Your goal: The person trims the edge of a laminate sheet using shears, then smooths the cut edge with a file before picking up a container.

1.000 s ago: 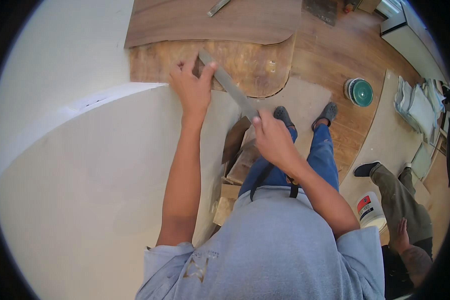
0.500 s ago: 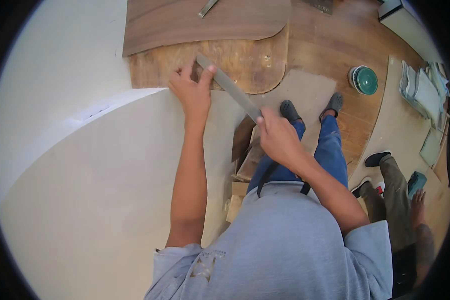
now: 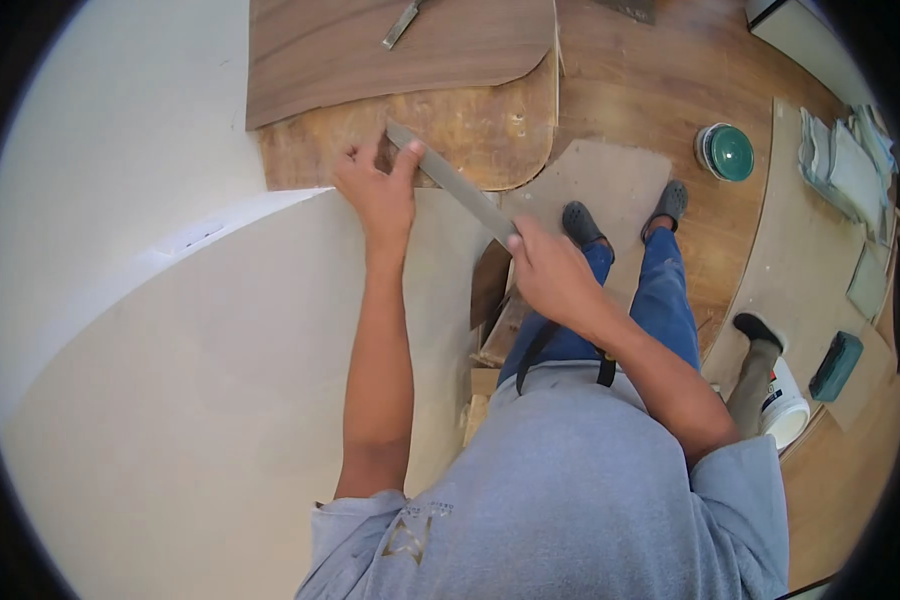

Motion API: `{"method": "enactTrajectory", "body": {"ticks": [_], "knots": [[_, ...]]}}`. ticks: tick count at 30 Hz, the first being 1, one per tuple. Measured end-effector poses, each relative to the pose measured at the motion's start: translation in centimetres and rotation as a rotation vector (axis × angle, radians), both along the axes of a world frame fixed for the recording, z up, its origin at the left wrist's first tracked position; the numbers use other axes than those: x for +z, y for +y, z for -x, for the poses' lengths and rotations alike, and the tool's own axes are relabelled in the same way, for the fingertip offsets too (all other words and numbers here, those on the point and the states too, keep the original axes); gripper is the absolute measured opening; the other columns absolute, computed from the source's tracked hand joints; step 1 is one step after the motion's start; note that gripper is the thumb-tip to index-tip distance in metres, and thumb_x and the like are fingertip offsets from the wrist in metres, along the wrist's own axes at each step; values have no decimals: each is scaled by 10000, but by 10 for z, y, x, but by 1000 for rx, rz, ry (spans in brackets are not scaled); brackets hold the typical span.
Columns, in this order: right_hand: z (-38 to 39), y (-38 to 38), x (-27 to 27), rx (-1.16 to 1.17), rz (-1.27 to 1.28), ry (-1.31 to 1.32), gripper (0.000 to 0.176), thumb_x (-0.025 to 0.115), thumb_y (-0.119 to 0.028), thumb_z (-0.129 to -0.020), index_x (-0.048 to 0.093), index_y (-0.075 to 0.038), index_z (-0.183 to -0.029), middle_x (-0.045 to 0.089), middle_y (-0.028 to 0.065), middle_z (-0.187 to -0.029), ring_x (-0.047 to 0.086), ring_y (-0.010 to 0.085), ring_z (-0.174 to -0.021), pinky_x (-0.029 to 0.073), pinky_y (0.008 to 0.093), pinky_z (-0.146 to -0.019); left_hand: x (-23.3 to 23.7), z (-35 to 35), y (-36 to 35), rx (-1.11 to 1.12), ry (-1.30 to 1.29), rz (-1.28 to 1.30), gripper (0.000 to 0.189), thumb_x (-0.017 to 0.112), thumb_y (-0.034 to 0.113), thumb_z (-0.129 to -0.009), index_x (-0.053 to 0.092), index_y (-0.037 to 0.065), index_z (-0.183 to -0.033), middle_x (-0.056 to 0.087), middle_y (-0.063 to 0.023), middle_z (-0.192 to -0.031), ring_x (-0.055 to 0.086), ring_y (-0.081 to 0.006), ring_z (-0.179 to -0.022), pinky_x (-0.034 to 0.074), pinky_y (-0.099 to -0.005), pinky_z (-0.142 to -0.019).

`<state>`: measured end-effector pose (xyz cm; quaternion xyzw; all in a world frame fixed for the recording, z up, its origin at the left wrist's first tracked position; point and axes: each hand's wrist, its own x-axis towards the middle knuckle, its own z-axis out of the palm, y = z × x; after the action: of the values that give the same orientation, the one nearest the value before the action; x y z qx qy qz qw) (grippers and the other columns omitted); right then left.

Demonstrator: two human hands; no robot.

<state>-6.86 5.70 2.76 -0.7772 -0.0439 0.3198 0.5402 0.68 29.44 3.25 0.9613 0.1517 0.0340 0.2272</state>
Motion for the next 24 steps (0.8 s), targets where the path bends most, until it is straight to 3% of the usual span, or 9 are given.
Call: {"method": "enactTrajectory", "body": {"ticks": [4,10,19,21,22,24], "knots": [[-9,19,-7,-12,59,-86,207,484,-188,-1072,471,4,-1150,666,347,-842,633,578,-851,451,662,-750,-2,-17,6,52,-64,55,682,813,475,-876,666,74,-1408,463,-222,-1304,455,-376,-1241,406,-466,-1085],[19,-2,2,-31,16,57,202,469,-187,-1075,475,6,-1134,667,343,-851,632,575,-851,451,657,-760,-8,14,-13,-12,-49,-17,660,817,452,-857,682,82,-1386,487,-215,-1240,454,-388,-1192,387,-483,-1073],[-15,21,4,-7,60,-11,204,469,-193,-1073,488,2,-1131,668,353,-877,621,584,-878,432,672,-775,-3,-21,7,98,-97,199,583,831,412,-847,728,81,-1316,517,-201,-1204,471,-368,-1194,385,-472,-1067],[-11,21,1,-66,34,-25,218,480,-212,-1075,516,1,-1105,675,342,-884,621,580,-895,445,652,-786,-3,-13,4,19,-103,-239,572,798,390,-920,689,25,-1348,515,-218,-1274,554,-313,-1147,463,-418,-1011],[-8,17,4,-50,47,-34,218,480,-212,-1075,516,1,-1105,675,342,-884,621,580,-895,445,652,-786,-5,-5,1,36,-110,-226,572,798,390,-920,689,25,-1348,515,-218,-1274,554,-313,-1147,463,-418,-1011],[2,2,14,-44,-120,-66,218,498,-203,-1070,551,9,-1072,669,337,-878,596,592,-896,471,608,-787,-8,19,-8,251,-456,-3,524,731,340,-991,638,-13,-1368,559,-217,-1303,597,-283,-1095,487,-401,-981]]}}
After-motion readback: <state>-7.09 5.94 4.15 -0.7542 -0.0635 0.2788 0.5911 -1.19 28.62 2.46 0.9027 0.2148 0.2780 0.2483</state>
